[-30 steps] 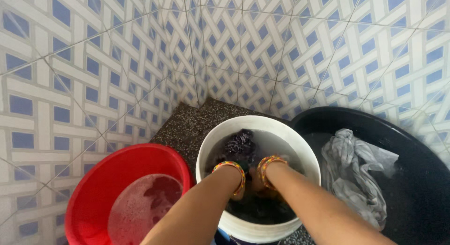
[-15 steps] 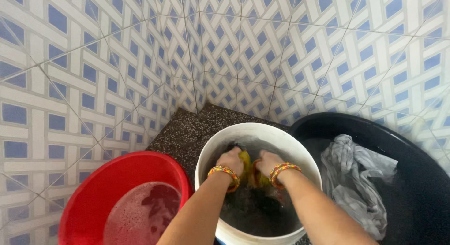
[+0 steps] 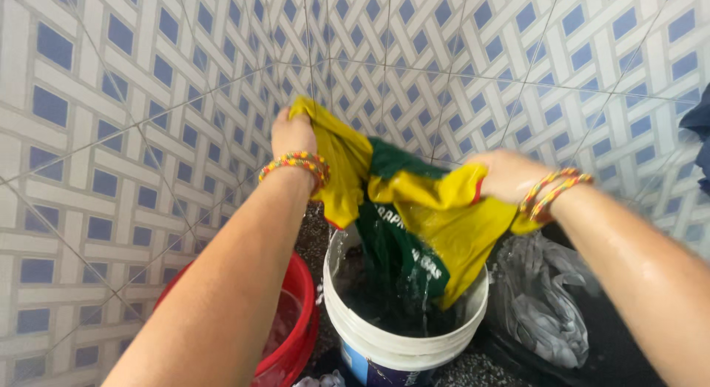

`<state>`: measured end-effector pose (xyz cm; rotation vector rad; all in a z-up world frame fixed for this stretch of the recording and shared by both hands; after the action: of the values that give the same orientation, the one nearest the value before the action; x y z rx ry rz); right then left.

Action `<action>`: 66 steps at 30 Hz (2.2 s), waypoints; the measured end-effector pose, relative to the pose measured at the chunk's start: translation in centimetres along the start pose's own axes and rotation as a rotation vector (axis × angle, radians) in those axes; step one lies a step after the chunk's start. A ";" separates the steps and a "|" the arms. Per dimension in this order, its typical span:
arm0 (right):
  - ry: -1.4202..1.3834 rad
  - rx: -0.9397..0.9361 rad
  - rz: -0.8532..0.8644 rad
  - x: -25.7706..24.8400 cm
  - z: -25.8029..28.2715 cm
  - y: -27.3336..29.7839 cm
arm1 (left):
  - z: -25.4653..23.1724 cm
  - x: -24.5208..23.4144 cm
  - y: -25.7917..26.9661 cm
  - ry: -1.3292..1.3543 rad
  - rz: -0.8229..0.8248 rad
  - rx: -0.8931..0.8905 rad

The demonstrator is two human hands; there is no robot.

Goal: The person washes clothes by hand by soaking them in soapy water in a bucket, scrubbing them, and rinsing them in another bucket of water.

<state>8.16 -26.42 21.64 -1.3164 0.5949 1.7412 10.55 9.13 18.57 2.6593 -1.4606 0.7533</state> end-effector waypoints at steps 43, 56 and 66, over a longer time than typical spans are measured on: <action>0.254 0.280 0.326 29.6 -3.7 -3.0 | 27.2 1.2 16.0 -1.796 1.065 -0.212; 0.262 0.212 0.468 30.1 -2.9 -2.0 | 28.0 -0.1 16.0 -1.777 0.887 -0.205; 0.291 0.185 0.822 32.3 -1.6 0.4 | 29.5 -2.3 18.3 -1.768 1.165 -0.410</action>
<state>5.94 -16.80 -9.17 -1.2867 1.5958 2.0514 6.76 -6.38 -12.34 1.3931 -2.6557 -2.2739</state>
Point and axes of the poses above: each hand's wrist, its own y-axis away from the middle knuckle, its own x-axis out of the palm, z = x × y, the point moved 6 cm from there along -y, towards the middle knuckle, and after that the axes turned 4 degrees about -x, right-handed, at the moved point
